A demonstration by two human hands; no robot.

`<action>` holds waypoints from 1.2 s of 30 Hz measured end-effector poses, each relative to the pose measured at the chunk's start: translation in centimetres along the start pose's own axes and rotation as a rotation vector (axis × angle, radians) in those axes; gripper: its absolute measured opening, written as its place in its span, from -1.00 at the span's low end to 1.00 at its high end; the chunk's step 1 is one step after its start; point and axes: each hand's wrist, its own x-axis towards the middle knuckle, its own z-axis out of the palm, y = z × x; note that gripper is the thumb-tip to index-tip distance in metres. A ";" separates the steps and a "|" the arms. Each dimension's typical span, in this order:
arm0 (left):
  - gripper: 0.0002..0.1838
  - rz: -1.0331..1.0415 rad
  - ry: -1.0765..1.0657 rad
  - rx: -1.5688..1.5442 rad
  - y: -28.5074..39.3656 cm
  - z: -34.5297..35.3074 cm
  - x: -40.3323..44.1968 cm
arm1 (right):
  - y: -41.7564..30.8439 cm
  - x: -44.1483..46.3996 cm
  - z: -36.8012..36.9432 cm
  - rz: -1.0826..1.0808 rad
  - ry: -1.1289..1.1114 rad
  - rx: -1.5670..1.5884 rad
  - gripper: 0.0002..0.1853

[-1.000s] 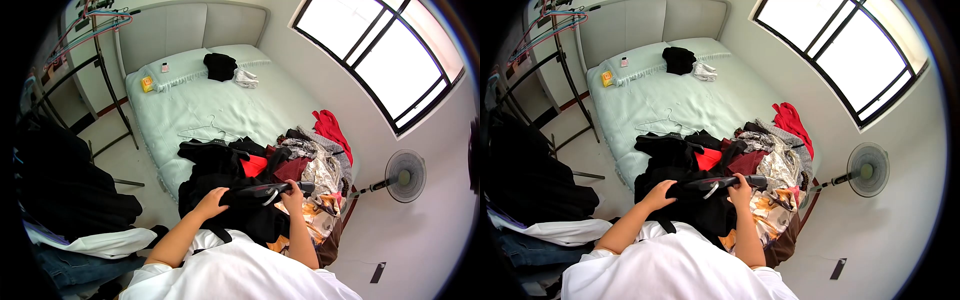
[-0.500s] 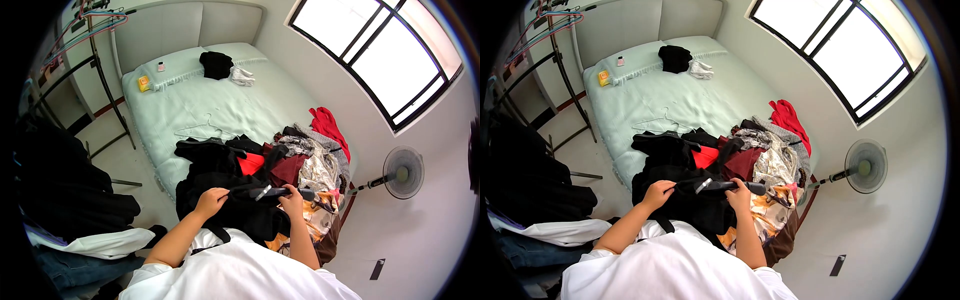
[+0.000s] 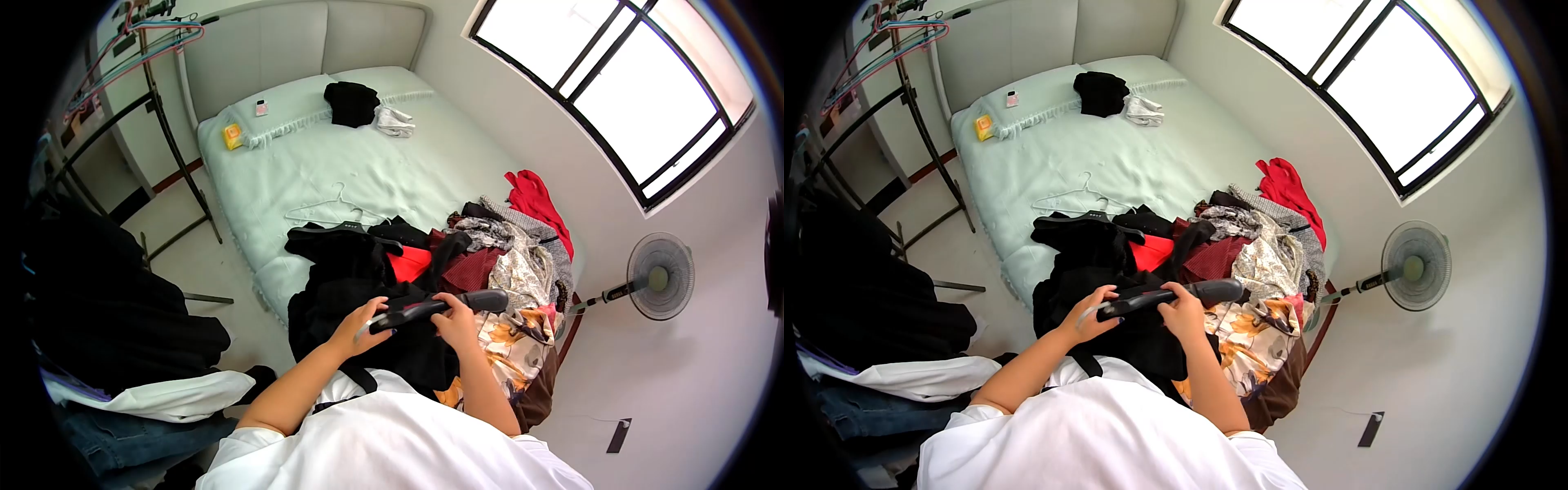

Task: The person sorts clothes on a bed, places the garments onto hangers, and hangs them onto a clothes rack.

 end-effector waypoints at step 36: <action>-0.59 0.108 -0.149 0.094 -0.5 1.1 0.7 | 11.7 5.7 -5.5 0.193 0.464 0.490 -0.59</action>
